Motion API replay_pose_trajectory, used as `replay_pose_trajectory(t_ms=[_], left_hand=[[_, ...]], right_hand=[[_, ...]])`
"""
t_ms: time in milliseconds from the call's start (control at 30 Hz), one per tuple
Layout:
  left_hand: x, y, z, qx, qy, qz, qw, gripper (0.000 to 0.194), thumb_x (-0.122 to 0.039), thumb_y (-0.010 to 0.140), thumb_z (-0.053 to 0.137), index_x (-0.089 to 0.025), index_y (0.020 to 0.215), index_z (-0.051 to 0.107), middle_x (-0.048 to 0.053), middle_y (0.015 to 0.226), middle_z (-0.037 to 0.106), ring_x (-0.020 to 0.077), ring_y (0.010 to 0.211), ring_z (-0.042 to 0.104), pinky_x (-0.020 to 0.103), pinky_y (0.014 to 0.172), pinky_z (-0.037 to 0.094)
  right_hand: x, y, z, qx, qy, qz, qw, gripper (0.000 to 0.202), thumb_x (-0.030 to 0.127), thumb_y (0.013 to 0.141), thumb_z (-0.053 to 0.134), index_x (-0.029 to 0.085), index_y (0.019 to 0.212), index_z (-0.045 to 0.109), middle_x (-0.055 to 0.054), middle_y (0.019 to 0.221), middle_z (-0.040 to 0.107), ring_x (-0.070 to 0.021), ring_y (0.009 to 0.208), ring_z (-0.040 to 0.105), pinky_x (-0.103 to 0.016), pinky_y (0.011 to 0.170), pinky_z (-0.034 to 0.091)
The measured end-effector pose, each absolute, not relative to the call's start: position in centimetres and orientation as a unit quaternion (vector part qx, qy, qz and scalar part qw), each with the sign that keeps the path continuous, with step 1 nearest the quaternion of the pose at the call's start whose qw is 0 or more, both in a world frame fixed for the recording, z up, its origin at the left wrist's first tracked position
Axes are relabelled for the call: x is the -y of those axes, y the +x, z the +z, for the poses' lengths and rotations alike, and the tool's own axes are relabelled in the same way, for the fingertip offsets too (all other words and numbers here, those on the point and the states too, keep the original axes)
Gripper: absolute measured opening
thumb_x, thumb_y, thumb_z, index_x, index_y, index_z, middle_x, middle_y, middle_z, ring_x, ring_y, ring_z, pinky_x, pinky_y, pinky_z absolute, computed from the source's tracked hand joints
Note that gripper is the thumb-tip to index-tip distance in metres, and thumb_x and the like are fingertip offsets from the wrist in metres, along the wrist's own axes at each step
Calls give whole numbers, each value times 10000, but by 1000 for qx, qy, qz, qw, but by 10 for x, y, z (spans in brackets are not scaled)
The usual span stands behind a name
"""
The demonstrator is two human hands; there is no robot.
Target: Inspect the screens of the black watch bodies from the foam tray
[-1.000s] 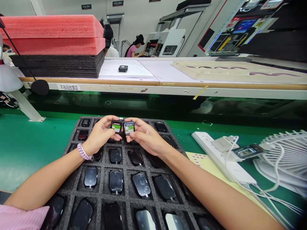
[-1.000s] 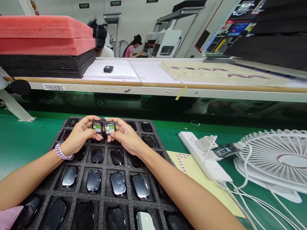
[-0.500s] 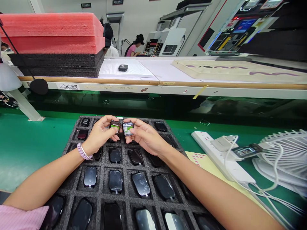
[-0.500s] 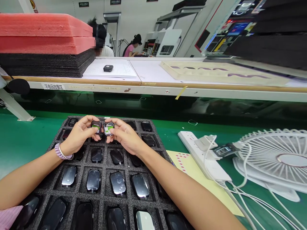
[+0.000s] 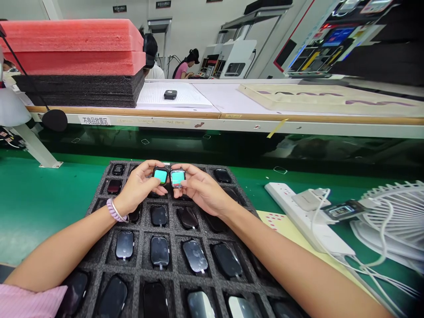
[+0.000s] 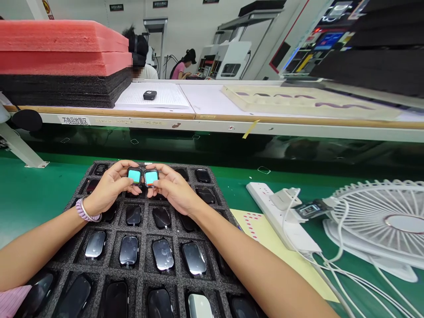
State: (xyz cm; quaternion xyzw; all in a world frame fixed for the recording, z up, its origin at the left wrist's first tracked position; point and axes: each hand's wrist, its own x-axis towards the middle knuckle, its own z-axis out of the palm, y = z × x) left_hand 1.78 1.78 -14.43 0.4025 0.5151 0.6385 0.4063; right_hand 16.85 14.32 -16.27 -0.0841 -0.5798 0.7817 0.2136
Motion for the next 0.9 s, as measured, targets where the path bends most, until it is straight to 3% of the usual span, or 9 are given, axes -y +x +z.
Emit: replay_pose_trajectory(t_ms=[500,900], left_hand=[[-20,19,-147,-494,396,651,418,586,-119,673,626,-164,1245,511,75,1146,642,118,692,707,210,682,608],[-22,18,-150,-494,402,658,402,567,-110,677,692,-173,1213,517,39,1037,628,87,674,656,214,674,575]], right_hand=[[-142,169,-162,588,-84,774,222,504,146,696,680,200,1183,561,-1,869,663,-163,717,659,-285,700,498],[-142,169,-162,598,-77,768,218,494,176,736,734,218,1189,542,-10,925,658,-167,750,672,-299,721,516]])
